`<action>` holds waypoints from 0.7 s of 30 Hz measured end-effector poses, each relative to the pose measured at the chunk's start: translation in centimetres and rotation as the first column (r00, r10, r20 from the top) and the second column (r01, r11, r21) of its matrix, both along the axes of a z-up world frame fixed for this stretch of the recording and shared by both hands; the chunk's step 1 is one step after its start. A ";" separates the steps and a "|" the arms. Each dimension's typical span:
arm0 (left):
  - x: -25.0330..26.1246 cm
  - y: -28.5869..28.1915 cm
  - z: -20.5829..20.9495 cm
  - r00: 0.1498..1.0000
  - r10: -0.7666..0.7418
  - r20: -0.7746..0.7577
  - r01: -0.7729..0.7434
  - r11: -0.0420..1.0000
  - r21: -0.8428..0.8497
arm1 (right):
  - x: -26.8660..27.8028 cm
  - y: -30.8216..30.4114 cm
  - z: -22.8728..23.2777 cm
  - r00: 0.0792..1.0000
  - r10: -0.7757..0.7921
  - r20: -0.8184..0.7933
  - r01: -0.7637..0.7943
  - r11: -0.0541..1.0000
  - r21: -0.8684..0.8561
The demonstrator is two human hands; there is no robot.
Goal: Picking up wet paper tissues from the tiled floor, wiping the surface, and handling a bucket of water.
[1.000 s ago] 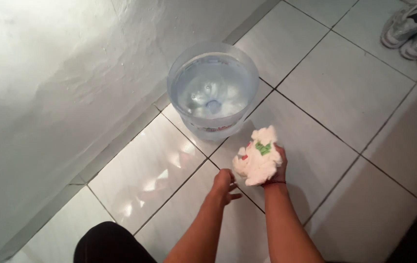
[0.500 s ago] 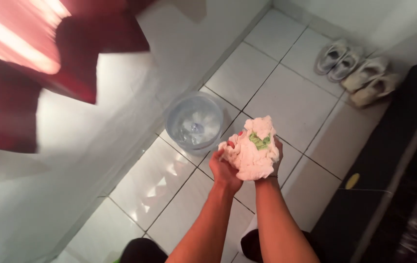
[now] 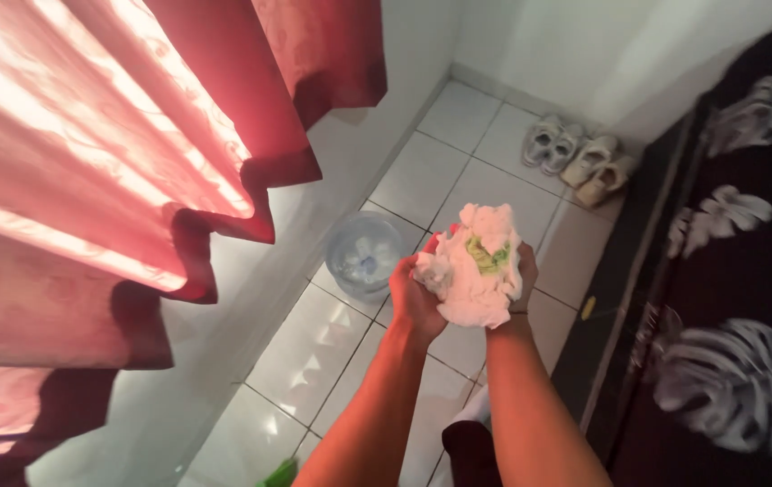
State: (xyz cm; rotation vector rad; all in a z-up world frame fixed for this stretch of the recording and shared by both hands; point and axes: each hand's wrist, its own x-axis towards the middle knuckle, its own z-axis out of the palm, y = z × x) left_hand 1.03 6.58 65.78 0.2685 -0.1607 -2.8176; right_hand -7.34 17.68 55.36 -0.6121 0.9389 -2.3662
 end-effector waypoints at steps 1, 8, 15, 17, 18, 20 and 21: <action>0.8 0.3 1.8 1.000 -0.016 -0.003 0.016 1.000 -0.003 | 0.7 0.4 1.6 1.000 -0.005 0.015 0.005 0.999 -0.034; 4.0 4.3 8.8 0.958 -0.207 0.198 0.233 0.965 -0.119 | 4.0 5.1 11.9 0.995 -0.006 0.100 0.032 0.967 -0.254; 5.9 11.6 11.4 0.955 -0.268 0.128 0.280 0.956 -0.084 | 8.0 10.6 21.1 0.980 0.038 0.196 0.056 0.889 -0.454; 6.9 13.9 12.2 0.941 -0.286 0.182 0.301 0.952 -0.062 | 9.5 12.7 21.2 0.978 0.036 0.207 0.066 0.883 -0.464; 7.4 15.2 12.5 0.926 -0.296 0.233 0.314 0.948 -0.043 | 10.2 13.9 21.2 0.976 0.040 0.216 0.069 0.877 -0.476; 8.6 17.6 12.9 0.915 -0.309 0.261 0.335 0.940 -0.063 | 11.7 16.6 21.3 0.973 0.035 0.227 0.084 0.866 -0.494; 9.1 18.9 13.1 0.907 -0.307 0.287 0.343 0.936 -0.084 | 12.5 18.1 21.3 0.971 0.045 0.235 0.084 0.855 -0.511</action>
